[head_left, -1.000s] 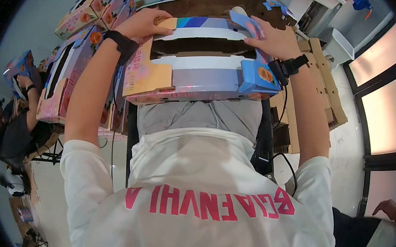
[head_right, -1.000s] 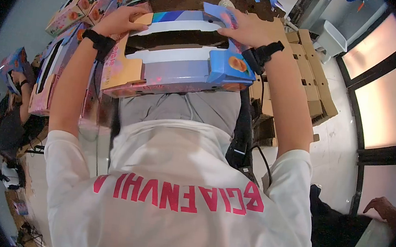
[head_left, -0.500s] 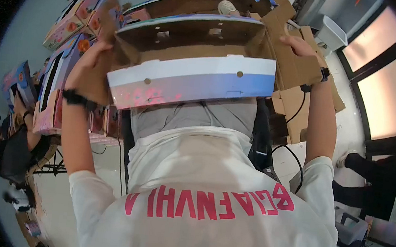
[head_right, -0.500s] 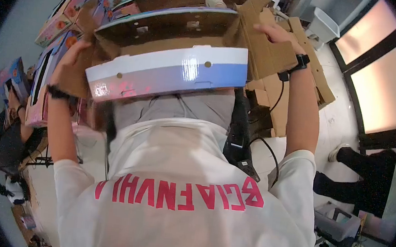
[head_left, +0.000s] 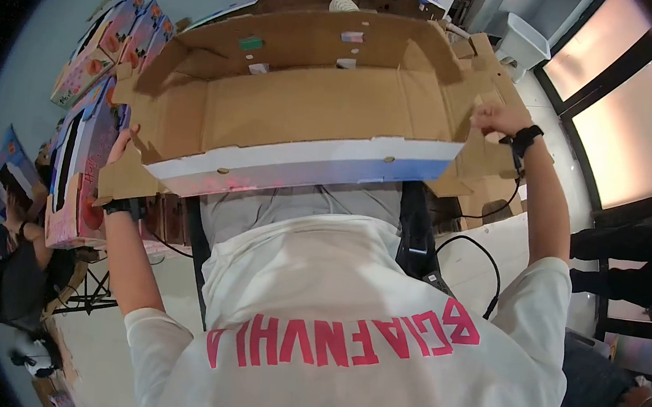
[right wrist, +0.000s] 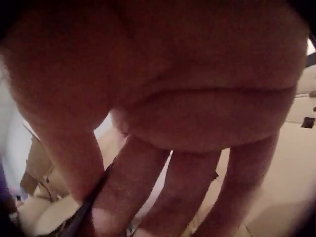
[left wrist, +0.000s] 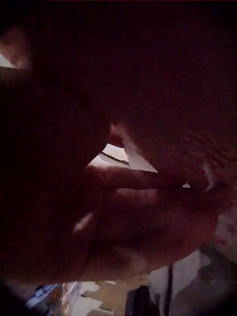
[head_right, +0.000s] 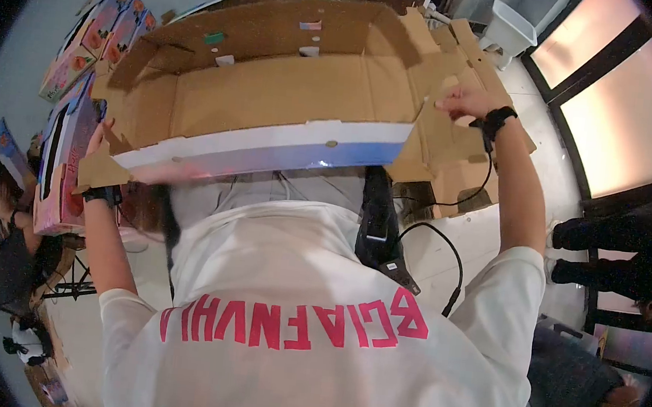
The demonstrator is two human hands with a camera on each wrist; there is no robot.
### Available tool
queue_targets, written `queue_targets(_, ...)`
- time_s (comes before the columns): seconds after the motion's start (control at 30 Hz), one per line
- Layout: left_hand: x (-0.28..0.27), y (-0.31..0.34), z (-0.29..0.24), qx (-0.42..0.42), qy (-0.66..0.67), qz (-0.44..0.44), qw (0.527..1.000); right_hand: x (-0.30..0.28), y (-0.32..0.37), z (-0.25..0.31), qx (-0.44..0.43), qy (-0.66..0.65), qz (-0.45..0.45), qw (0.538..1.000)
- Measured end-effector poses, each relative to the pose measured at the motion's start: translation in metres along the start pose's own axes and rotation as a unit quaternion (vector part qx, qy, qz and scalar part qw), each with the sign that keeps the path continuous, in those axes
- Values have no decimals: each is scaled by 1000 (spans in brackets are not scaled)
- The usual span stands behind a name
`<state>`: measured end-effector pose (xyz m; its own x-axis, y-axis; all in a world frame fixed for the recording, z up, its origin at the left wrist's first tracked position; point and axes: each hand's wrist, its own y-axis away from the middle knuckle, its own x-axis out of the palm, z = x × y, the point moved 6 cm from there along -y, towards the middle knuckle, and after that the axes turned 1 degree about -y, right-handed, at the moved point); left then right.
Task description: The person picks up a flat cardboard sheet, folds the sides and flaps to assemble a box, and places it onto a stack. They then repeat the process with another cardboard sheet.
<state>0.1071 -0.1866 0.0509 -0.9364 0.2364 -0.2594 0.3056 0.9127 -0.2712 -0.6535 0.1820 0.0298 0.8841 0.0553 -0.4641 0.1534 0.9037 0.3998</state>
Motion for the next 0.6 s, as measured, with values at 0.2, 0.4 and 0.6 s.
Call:
queue_targets(0.2,22,-8,52,-368,371,124,843,31,-15,-50,59,88,103,989)
queue_targets(0.4,48,-7,56,-285,492,193,800,66,-22,-65,58,-298,-155,940)
queue_targets(0.6,84,-20,23,-90,641,232,726,91,27,-98,-93,-496,-313,805)
